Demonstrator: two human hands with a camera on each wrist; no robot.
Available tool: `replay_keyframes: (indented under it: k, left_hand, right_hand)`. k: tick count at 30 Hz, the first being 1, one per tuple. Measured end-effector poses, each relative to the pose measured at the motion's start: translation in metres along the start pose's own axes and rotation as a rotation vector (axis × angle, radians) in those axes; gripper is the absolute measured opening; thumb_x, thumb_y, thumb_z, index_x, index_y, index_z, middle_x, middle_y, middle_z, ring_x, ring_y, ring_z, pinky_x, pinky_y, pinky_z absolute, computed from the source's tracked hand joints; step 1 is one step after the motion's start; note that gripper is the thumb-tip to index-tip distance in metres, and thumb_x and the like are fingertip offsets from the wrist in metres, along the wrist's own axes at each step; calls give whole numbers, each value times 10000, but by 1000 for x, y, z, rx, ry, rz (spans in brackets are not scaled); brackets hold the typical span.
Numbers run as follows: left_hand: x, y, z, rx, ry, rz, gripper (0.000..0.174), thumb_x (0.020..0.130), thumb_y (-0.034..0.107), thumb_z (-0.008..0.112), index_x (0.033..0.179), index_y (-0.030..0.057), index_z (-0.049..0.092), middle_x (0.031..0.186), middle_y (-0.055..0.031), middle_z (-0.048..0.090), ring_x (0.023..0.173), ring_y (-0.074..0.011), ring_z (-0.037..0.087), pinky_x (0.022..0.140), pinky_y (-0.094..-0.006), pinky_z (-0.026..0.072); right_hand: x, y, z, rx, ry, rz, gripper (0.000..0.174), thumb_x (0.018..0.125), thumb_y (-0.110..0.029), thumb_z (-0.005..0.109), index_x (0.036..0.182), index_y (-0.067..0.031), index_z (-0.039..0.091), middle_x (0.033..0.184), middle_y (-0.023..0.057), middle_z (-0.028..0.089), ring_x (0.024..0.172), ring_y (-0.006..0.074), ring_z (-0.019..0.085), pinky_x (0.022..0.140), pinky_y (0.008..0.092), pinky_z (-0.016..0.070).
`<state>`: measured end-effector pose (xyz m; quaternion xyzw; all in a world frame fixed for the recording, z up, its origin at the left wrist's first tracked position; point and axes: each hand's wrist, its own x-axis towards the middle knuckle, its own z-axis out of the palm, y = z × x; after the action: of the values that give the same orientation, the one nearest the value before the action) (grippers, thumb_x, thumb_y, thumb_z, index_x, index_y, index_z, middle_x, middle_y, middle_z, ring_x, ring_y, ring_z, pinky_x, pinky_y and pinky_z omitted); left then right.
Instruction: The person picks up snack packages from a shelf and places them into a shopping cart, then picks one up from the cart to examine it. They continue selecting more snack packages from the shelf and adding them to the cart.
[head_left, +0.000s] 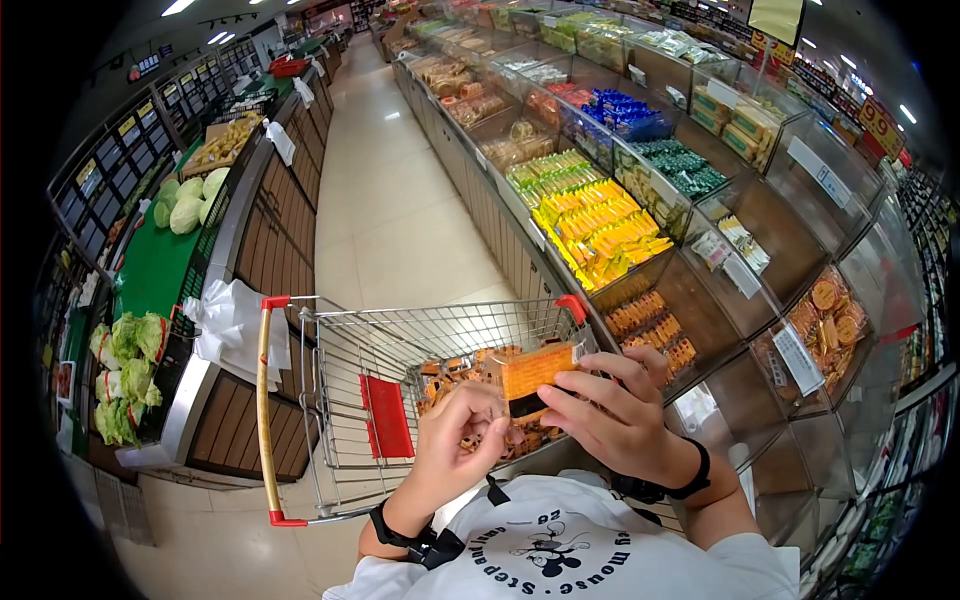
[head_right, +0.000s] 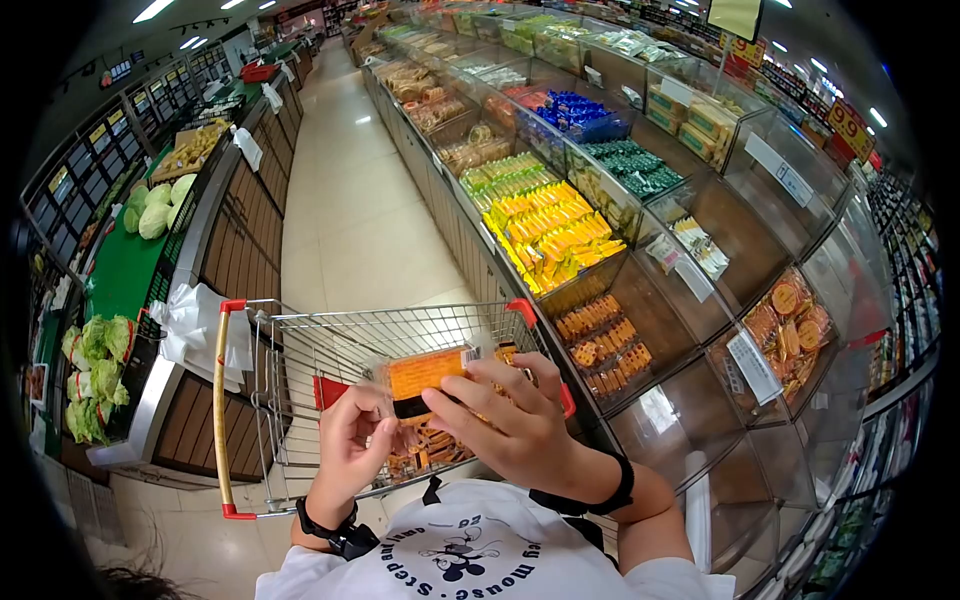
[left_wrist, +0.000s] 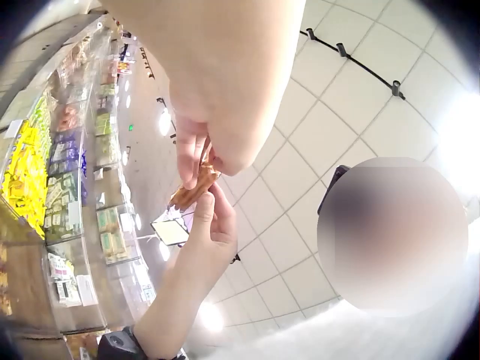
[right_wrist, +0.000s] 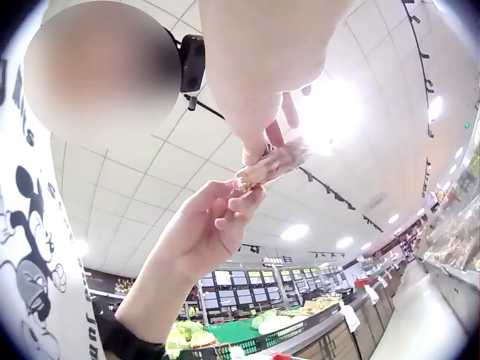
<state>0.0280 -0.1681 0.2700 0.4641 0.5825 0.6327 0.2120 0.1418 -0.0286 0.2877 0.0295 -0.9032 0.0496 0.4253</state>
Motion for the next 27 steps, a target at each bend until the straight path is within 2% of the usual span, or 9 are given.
replay_keyframes:
  k: [3,6,9,12,15,20,23,27]
  left_hand:
    - [-1,1,-3,87,-40,12,49,751,-23,445,757,-16,397,800,-84,455,666,-114,554,517,-187,451]
    - [-4,6,-1,5,-44,-53,44,747,-23,445,754,-15,403,791,-83,459,671,-116,559,518,-187,448]
    - [-3,10,2,60,4,-19,64,732,-20,465,753,-10,405,770,-89,465,643,-115,543,522,-194,435]
    - [-3,6,0,257,-10,59,94,715,-11,487,757,-4,403,754,-96,468,614,-126,507,523,-202,422]
    - [-3,5,0,243,4,77,105,710,0,497,756,2,403,755,-99,469,607,-135,475,525,-213,415]
    - [-4,6,4,271,0,120,125,711,1,507,779,1,402,766,-102,474,620,-159,489,526,-228,419]
    - [-2,6,5,378,-15,190,148,710,9,521,803,2,406,778,-113,479,625,-200,500,529,-247,421]
    - [-2,3,5,535,-13,318,174,702,19,537,825,4,416,795,-125,487,643,-247,510,532,-274,423]
  right_hand:
    - [1,4,0,22,-17,-40,220,621,-219,606,826,-144,584,860,-38,521,831,135,456,733,327,282]
    - [2,6,-4,47,-52,-53,211,619,-195,598,821,-138,583,843,-39,522,837,137,459,749,334,279]
    - [7,-1,-10,58,-89,-28,200,623,-167,580,818,-121,581,830,-32,522,845,143,464,774,350,276]
    - [8,-5,-12,24,-121,-22,197,625,-152,572,814,-96,577,825,-21,521,850,150,468,801,371,268]
    - [9,-7,-13,14,-137,-35,189,637,-149,566,812,-77,573,823,-12,521,850,153,471,817,390,263]
    - [9,-10,-12,38,-95,-29,181,675,-153,540,834,-70,565,802,-4,522,831,159,485,831,408,259]
    - [6,-13,-1,-18,-37,-35,213,683,-170,541,865,-60,552,780,35,524,787,175,509,835,444,283]
    - [4,-20,-5,-93,-94,-90,233,685,-150,530,876,-16,534,751,91,522,748,191,529,829,494,314]
